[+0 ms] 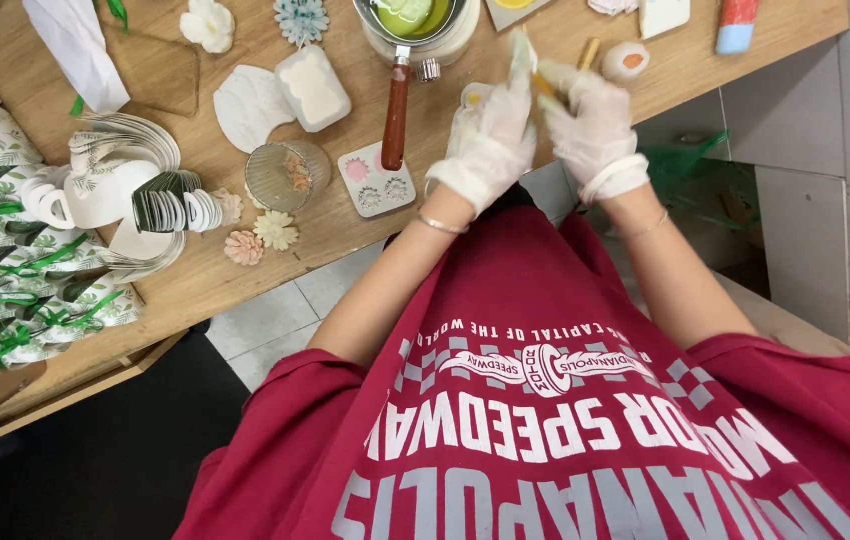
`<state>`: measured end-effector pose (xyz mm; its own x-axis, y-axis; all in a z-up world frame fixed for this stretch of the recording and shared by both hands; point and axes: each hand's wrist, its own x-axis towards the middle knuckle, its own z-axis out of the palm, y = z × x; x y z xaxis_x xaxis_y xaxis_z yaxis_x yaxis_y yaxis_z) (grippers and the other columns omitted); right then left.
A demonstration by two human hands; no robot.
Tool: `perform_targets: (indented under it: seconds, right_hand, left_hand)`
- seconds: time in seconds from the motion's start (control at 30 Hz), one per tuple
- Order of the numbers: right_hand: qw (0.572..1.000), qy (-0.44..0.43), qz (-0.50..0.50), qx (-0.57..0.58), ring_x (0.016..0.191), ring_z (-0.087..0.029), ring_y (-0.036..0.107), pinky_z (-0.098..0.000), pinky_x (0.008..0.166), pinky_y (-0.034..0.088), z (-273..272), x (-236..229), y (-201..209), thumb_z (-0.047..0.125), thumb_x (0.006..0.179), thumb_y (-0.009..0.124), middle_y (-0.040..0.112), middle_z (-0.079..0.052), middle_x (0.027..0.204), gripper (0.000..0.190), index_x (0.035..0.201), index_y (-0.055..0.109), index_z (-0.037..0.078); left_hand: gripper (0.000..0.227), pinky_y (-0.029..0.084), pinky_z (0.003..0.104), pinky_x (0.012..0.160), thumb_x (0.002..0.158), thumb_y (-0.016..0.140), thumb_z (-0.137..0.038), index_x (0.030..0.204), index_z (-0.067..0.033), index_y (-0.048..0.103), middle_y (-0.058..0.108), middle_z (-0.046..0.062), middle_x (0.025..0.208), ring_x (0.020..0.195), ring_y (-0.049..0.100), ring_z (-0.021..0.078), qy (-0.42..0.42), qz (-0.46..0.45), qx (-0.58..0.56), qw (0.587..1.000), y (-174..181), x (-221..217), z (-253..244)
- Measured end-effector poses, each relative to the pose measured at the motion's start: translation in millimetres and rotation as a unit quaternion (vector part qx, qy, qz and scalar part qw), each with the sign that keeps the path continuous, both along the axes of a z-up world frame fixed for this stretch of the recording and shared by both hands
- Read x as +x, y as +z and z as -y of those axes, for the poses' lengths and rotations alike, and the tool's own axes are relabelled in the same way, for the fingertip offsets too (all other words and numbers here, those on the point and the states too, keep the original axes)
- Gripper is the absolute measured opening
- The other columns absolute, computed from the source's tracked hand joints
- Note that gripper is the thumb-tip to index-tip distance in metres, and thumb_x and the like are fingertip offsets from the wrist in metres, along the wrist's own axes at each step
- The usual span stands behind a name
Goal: Cleaning and assembling decorative wax elements, including removing excess wax from molded egg shapes.
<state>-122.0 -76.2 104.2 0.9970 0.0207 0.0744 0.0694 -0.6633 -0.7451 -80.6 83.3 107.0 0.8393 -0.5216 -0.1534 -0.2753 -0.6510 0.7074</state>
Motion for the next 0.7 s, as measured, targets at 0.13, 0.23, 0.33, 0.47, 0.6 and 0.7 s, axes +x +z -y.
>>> perform_targets:
  seconds: [0.13,0.23,0.33,0.47,0.6,0.7]
  right_hand:
    - [0.996,0.016,-0.058,-0.066,0.078,-0.032,0.064,-0.0425,0.073,0.051,34,61,0,0.011,0.103,0.064,0.067,-0.021,0.091,0.017,0.114,0.070,0.000]
    - [0.994,0.024,-0.053,-0.091,0.075,-0.032,0.061,-0.0436,0.069,0.049,60,80,-28,0.011,0.103,0.067,0.065,-0.020,0.088,0.015,0.107,0.066,-0.003]
    - [0.994,0.054,0.010,-0.099,0.075,-0.032,0.061,-0.0427,0.066,0.049,50,78,0,0.005,0.098,0.070,0.065,-0.020,0.088,0.015,0.106,0.066,-0.006]
    - [0.994,0.025,0.013,0.104,0.081,-0.020,0.064,-0.0314,0.071,0.056,37,45,-4,-0.008,0.089,0.066,0.068,-0.011,0.099,0.031,0.119,0.067,-0.003]
    - [0.868,-0.176,-0.277,0.372,0.052,-0.006,0.050,-0.0215,0.044,0.041,4,1,-17,0.006,0.094,0.073,0.062,0.001,0.078,0.024,0.115,0.063,0.002]
    - [0.844,-0.185,-0.326,0.384,0.045,-0.005,0.044,-0.0212,0.041,0.035,-17,-21,-31,0.005,0.091,0.069,0.066,-0.001,0.077,0.022,0.113,0.066,0.001]
  left_hand:
    - [0.073,0.056,0.053,0.080,0.096,0.058,-0.023,0.155,-0.0059,0.017,0.073,0.022,0.103,0.091,0.073,0.0413,0.046,-0.108,0.072,0.990,-42,55,50]
    - [0.061,0.056,0.052,0.080,0.098,0.056,-0.027,0.148,-0.0052,0.029,0.074,0.022,0.103,0.091,0.073,0.0398,0.092,-0.121,0.067,0.986,-52,74,57]
    - [0.051,0.057,0.046,0.080,0.101,0.052,-0.024,0.145,-0.0040,0.036,0.072,0.020,0.107,0.093,0.073,0.0349,0.097,-0.136,0.073,0.983,-18,63,38]
    - [0.034,0.057,0.038,0.087,0.102,0.057,-0.014,0.135,-0.0056,0.058,0.059,0.014,0.113,0.103,0.064,0.0257,0.058,0.021,-0.065,0.996,8,10,-12]
    - [0.026,0.055,0.040,0.098,0.100,0.065,-0.014,0.125,-0.0076,0.063,0.060,0.012,0.120,0.112,0.063,0.0283,0.106,0.090,-0.132,0.981,-25,-39,-44]
    - [0.029,0.050,0.044,0.101,0.102,0.070,-0.014,0.128,-0.0057,0.060,0.060,0.016,0.124,0.114,0.061,0.0327,0.201,0.104,-0.122,0.966,-48,-52,-53]
